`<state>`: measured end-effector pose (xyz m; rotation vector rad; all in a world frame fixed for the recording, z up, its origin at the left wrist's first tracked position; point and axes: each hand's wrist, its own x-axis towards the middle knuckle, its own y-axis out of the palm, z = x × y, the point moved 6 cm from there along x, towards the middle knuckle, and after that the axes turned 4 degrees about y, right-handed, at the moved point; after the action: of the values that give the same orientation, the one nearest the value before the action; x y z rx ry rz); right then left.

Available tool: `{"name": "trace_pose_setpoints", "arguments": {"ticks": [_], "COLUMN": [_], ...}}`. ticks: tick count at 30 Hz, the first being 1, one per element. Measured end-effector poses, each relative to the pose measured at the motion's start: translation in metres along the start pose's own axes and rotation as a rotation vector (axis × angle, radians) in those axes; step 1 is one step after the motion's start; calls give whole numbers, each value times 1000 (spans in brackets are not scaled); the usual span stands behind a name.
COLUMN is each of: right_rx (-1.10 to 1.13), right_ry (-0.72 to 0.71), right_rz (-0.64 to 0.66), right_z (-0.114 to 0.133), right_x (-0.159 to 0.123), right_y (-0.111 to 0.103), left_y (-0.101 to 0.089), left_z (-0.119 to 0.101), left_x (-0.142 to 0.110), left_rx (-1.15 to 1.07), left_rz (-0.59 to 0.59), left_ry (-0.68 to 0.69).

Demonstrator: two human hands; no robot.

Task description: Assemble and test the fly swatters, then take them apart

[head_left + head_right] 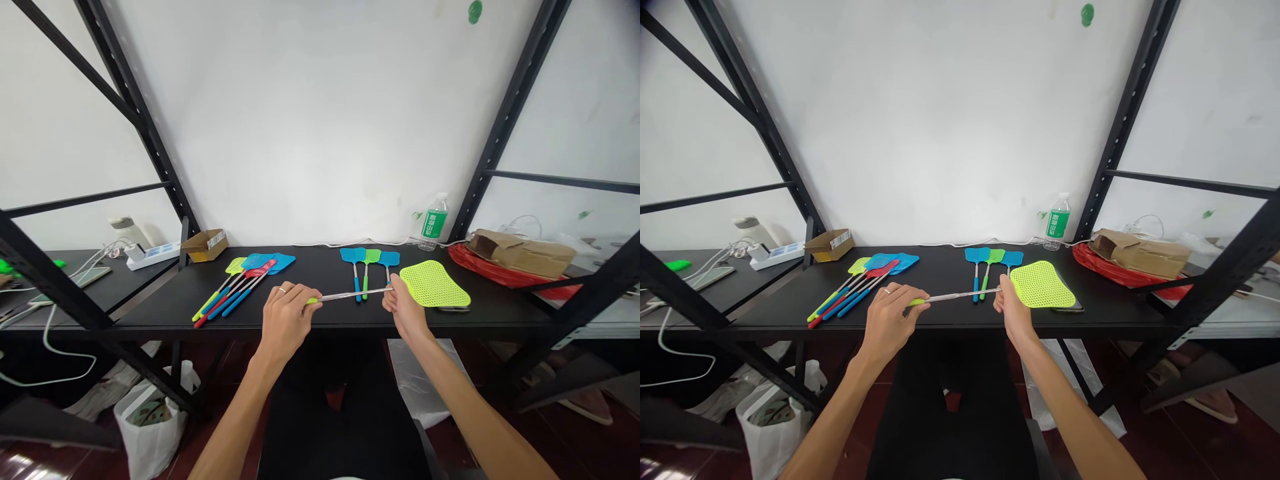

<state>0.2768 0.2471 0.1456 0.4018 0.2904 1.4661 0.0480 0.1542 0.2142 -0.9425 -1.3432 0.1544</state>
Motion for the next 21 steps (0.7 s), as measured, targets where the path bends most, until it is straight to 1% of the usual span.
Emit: {"name": "trace_pose_setpoints", "arguments": {"ticks": [6,11,17,21], "right_rx": [15,11,-11,-16], "right_ry": [-33,-17,-13,-4], "right_rz": [-21,-8,-20,-35], "right_z": [5,2,3,1], "right_x": [3,5,3,6], "right_y": [-5,-6,-5,-9], "left_y": [-1,-5,-3,-3], "left_z": [2,6,12,15], "left_x": [-1,0,-1,0], "left_rx": [-2,-12,81,45], "left_rz": [17,-13,50,74], "left_ry": [41,15,34,12]}}
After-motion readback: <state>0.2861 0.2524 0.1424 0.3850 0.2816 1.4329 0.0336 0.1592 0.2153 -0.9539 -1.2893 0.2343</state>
